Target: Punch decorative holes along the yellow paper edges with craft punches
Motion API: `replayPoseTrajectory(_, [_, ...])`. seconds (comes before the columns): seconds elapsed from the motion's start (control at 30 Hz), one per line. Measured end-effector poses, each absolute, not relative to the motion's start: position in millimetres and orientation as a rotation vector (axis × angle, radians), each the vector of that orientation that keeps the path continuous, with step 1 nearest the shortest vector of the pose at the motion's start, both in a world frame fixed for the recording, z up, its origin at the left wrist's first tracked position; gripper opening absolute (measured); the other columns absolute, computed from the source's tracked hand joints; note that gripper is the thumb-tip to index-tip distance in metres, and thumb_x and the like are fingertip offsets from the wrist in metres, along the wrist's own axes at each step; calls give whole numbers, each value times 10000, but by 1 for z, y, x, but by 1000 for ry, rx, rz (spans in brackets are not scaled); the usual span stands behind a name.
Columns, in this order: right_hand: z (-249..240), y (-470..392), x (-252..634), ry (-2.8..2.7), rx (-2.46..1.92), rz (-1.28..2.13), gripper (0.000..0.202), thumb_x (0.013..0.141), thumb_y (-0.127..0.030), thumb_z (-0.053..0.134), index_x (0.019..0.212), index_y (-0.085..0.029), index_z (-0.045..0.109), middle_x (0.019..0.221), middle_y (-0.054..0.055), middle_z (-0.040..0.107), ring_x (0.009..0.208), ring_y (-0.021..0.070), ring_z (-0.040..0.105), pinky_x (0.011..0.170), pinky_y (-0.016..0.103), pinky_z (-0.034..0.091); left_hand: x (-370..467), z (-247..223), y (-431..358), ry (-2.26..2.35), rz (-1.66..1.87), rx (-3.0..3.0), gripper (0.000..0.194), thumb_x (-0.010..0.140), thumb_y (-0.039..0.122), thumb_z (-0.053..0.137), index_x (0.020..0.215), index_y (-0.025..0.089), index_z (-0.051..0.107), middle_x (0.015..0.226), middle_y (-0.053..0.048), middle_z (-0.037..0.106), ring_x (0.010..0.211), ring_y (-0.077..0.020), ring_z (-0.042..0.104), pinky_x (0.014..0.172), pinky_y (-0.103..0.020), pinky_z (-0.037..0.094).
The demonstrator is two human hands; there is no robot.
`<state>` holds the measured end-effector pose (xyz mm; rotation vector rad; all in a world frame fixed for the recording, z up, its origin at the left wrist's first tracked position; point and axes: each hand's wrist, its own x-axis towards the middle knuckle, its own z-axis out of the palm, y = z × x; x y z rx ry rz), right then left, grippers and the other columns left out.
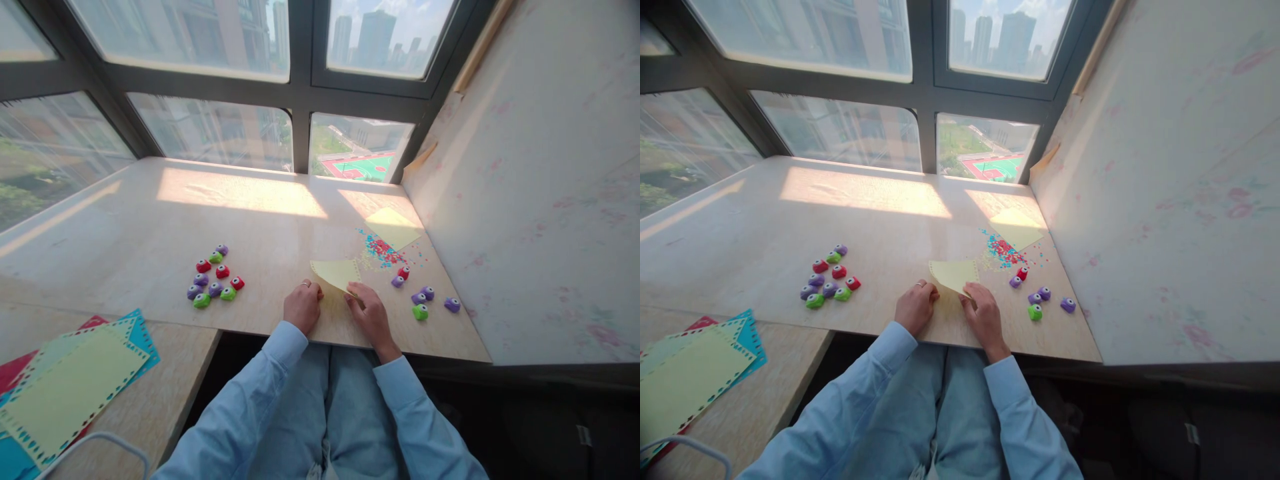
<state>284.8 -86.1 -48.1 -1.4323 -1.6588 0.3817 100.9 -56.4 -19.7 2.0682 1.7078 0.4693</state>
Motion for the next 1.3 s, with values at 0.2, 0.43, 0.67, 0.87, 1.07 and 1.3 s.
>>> replayPoseTrajectory(0.2, [-49, -86, 284, -1657, -1419, 375, 249, 901, -276, 545, 1065, -205, 719, 1145, 127, 713, 1113, 264, 636, 1016, 500, 475, 100, -17, -55, 1651, 658, 1819, 106, 880, 118, 524, 814, 181, 578, 908, -70, 605, 850, -197, 583, 732, -299, 423])
replayPoseTrajectory(0.43, [-49, -87, 285, -1696, -1385, 339, 284, 831, -186, 583, 1084, -202, 713, 1155, 126, 709, 1125, 268, 629, 1017, 499, 470, 74, 3, -39, 1366, 1015, 831, 149, 891, 221, 517, 752, 172, 494, 716, 0, 541, 525, -85, 473, 490, -208, 350])
replayPoseTrajectory(0.67, [-43, -89, 285, -1736, -1341, 333, 326, 810, -276, 709, 1130, -216, 689, 1172, 114, 706, 1129, 275, 627, 1006, 495, 458, 72, 27, -30, 1004, 1006, 382, 196, 876, 195, 548, 689, 151, 509, 645, 7, 548, 483, -60, 493, 468, -190, 417])
replayPoseTrajectory(0.87, [-40, -89, 284, -1745, -1325, 372, 357, 824, -349, 718, 1159, -231, 673, 1193, 108, 696, 1144, 273, 617, 1009, 487, 456, 89, 33, -21, 755, 938, 185, 199, 908, 104, 538, 713, 120, 578, 637, 6, 579, 472, -48, 511, 452, -173, 443])
replayPoseTrajectory(1.07, [-37, -89, 283, -1682, -1338, 421, 298, 880, -359, 651, 1153, -241, 676, 1173, 102, 701, 1133, 260, 620, 997, 471, 472, 108, 42, -10, 782, 913, 292, 112, 870, 129, 645, 761, 116, 623, 673, 8, 613, 498, -43, 547, 473, -158, 471])
replayPoseTrajectory(1.3, [-34, -88, 283, -1595, -1330, 504, 242, 906, -348, 621, 1109, -230, 677, 1138, 100, 700, 1106, 247, 618, 988, 459, 487, 147, 44, 3, 788, 847, 553, 245, 653, 186, 857, 789, 133, 660, 713, 18, 648, 533, -51, 574, 484, -162, 456])
